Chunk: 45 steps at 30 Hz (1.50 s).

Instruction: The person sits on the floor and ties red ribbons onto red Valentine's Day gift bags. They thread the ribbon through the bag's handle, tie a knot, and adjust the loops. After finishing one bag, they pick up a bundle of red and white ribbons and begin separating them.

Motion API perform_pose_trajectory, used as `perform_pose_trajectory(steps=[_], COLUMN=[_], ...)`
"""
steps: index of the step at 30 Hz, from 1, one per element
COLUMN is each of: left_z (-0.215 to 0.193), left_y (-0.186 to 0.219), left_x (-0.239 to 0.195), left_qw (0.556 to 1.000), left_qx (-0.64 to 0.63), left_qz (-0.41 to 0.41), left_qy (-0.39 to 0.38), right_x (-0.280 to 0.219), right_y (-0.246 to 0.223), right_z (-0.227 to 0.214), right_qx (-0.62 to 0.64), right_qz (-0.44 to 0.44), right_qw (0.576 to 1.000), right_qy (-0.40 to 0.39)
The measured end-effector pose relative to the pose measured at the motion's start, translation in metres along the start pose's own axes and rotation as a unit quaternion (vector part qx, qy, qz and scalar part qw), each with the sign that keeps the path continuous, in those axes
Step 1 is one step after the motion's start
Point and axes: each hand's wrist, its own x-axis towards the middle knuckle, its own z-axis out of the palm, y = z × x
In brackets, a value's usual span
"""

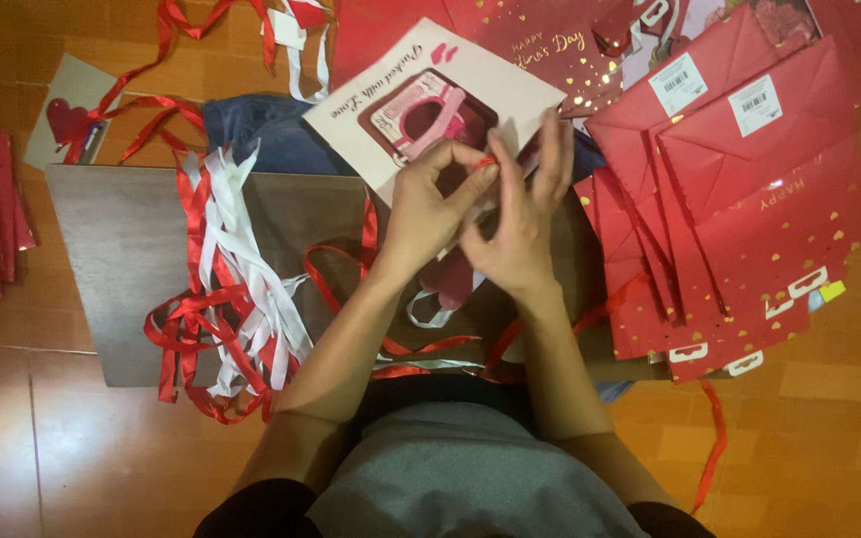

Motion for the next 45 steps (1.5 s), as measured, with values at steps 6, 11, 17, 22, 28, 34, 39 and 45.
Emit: perform_pose_trajectory(steps=[6,11,17,22,28,34,39,45], left_z=[0.001,-0.017,-0.020,-0.039,-0.021,-0.004,0.001,0.007], left_y=[0.002,0.005,0.031,0.056,0.024,-0.017,-0.027,-0.029], left_x=[-0.018,-0.017,-0.015,-0.039,-0.008,-0.002,-0.010,-0.004], left_qw=[0.983,0.878,0.575,0.704,0.999,0.934,0.908,0.911], left_qx=[-0.145,-0.390,-0.721,-0.616,-0.028,0.302,0.357,0.364], left_qz=[-0.031,-0.197,-0.333,-0.113,-0.009,0.190,0.216,0.189], left_qy=[-0.110,-0.196,-0.198,-0.335,0.012,0.023,0.024,0.039], right_x=[0.003,0.006,0.004,0.004,0.005,0.004,0.005,0.007], right_y=[0.006,0.011,0.010,0.014,0.015,0.018,0.017,0.031], right_z=[0.001,0.004,0.008,0.003,0.000,0.003,0.002,0.006], right_qx=[-0.011,0.029,0.024,0.034,0.032,0.019,0.201,0.379], right_qz=[0.021,-0.021,0.015,0.006,0.036,0.022,0.110,0.152], right_qw=[1.000,0.999,0.998,0.998,0.994,0.998,0.973,0.911], right_qy=[-0.018,-0.022,-0.052,-0.061,-0.103,-0.061,-0.014,0.052])
